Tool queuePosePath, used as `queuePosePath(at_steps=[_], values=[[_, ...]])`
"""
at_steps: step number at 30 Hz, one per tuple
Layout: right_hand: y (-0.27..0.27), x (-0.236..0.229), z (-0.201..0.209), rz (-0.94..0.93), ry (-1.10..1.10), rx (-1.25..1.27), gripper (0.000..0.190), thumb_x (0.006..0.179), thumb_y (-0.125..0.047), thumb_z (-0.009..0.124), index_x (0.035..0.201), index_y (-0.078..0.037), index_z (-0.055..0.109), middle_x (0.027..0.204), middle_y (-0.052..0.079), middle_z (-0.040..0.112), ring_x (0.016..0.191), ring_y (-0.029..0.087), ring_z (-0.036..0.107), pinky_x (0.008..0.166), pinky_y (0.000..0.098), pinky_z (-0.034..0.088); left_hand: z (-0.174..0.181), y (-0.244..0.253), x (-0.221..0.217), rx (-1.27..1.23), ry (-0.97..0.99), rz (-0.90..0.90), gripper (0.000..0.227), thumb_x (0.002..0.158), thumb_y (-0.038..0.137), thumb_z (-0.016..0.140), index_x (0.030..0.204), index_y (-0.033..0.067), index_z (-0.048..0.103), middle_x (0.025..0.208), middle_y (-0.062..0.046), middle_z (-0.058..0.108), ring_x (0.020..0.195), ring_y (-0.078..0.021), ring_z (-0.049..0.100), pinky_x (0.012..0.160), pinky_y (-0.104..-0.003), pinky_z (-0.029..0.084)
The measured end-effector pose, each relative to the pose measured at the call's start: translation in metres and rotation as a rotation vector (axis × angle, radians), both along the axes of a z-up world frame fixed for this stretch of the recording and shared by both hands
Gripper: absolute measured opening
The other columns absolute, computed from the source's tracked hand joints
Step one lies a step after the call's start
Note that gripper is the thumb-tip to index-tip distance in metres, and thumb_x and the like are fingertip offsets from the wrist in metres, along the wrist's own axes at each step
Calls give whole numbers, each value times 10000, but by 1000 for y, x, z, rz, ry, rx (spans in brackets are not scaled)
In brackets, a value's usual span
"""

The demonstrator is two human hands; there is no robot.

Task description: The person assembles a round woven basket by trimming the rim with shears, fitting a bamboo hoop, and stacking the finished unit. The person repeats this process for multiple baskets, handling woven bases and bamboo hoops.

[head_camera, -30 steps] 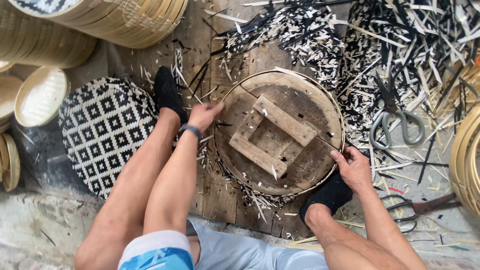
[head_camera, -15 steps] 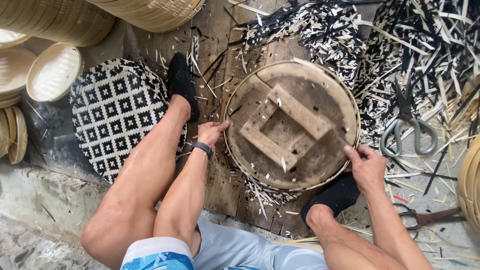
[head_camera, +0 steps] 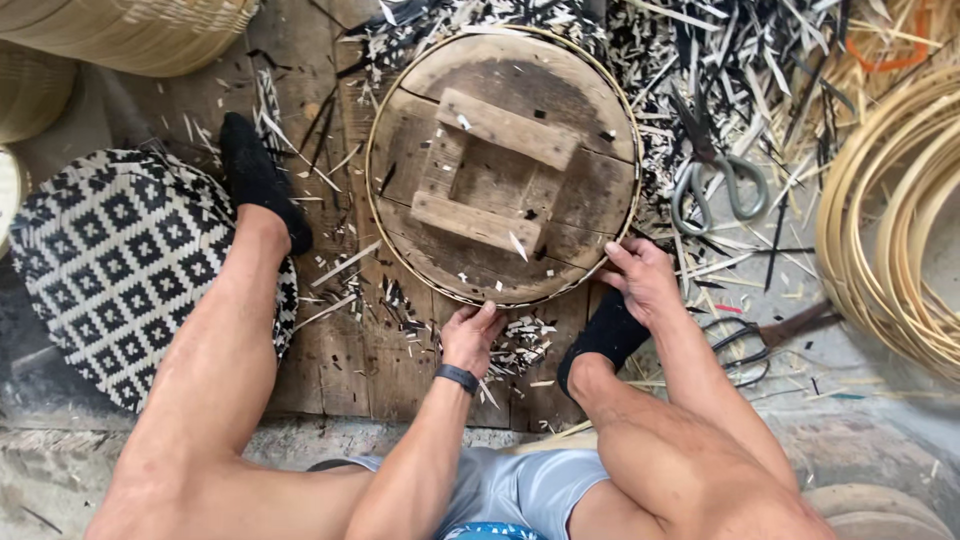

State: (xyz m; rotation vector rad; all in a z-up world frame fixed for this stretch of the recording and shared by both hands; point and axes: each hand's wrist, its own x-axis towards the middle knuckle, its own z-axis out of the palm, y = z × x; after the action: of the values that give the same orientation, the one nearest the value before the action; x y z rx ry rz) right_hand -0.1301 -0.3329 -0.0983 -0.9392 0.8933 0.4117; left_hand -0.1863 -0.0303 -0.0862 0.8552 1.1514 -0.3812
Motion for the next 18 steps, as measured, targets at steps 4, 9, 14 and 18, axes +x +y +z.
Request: queuePosePath(at_steps=[4,9,14,18], values=[[4,1,-4,12,-74,-19,286,950,-128,705,1152,46,602,1088,114,682,955,225,698,817,383,625,-11,-4,-11,45,-24,-25,348,881,40,741,1177,-46,578,1082,-130,697,943,-255,699,864,-404,621],[12,-4,-15,22,-100,-115,254,976,-105,671,1142,58,567,1032,114,661,886,224,689,773,410,634,-15,-5,-9,133,24,-87,198,914,54,730,1075,-30,651,981,-104,710,833,-206,680,727,-341,591],[16,2,-3,34,-72,-211,248,978,-107,666,1145,53,577,1011,99,674,854,204,692,758,398,633,-10,-9,-6,163,62,-64,173,913,29,723,1052,-25,635,963,-105,697,812,-203,679,687,-331,582],[22,26,54,356,-281,-930,427,892,-206,792,1192,15,583,1098,146,654,1005,262,649,887,395,551,2,-11,11,243,19,-64,319,824,-61,702,1110,45,608,1074,-86,683,877,-198,674,716,-345,549]])
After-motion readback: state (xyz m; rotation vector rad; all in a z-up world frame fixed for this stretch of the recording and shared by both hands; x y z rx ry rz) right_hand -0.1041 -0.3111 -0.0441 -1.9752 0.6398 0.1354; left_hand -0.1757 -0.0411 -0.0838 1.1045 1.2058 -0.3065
